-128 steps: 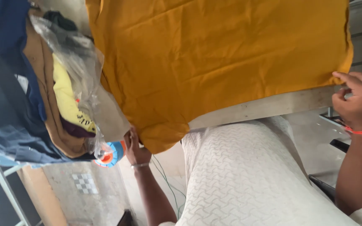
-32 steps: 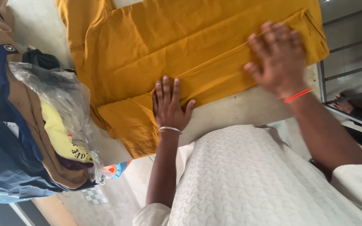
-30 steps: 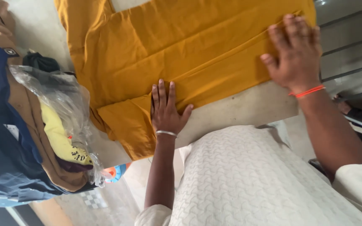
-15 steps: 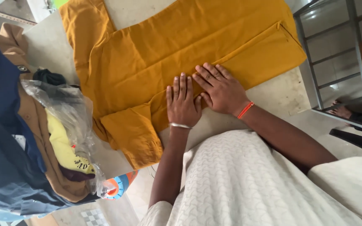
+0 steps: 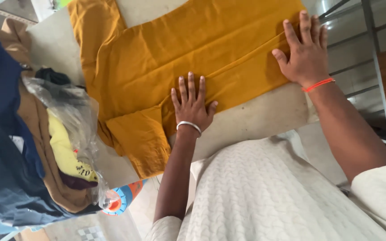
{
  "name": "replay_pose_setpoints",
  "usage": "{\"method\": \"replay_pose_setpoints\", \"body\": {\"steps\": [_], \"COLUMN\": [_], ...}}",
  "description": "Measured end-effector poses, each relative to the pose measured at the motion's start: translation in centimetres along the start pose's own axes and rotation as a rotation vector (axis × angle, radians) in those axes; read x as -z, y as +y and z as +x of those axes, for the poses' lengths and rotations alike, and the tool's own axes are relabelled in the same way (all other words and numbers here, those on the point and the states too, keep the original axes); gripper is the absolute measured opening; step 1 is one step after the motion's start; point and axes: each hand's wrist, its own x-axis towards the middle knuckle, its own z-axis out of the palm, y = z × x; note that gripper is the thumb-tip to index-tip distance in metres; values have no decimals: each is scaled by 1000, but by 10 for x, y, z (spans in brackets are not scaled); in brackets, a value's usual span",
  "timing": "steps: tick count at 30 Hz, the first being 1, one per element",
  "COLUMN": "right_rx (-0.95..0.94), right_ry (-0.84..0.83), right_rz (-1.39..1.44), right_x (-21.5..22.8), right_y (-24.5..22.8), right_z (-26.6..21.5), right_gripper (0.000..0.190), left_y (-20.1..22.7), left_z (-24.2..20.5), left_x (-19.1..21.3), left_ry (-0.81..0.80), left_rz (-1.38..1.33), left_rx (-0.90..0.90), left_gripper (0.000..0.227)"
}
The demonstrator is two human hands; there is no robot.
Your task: Folding a yellow long-sleeved shirt on a table.
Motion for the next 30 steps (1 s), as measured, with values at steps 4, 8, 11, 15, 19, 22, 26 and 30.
{"method": "replay_pose_setpoints", "body": {"steps": [4, 8, 11, 15, 19, 22, 26, 30], "right_rx": [43, -39, -56, -111, -374, -336, -147, 216], "right_ry": [-6, -48, -30, -10, -40, 4, 155, 163], "right_rz": [-210, -116, -51, -17, 258, 105, -261, 206], "right_x": [-10, -3, 10, 13, 1, -4, 32, 9], "right_y": [4, 4, -3, 6, 28, 30, -39, -111], "right_z": [-23, -53, -54, -49, -54, -62, -55, -48], "right_gripper": [63, 68, 67, 70, 75, 73, 67, 47], "left_y": [8, 5, 6, -3, -24, -27, -10, 15], "left_z": [-22, -54, -55, -54, -53, -55, -51, -39], "left_x": [-5, -18, -3, 6, 4, 4, 22, 22], "left_ry": [19, 37, 42, 51, 51, 41, -35, -73], "left_rz": [21, 67, 3, -38, -2, -9, -4, -85], "left_rx": [-58, -114, -103, -84, 31, 70, 100, 49], "left_gripper": [72, 54, 52, 55, 58, 58, 57, 58]}}
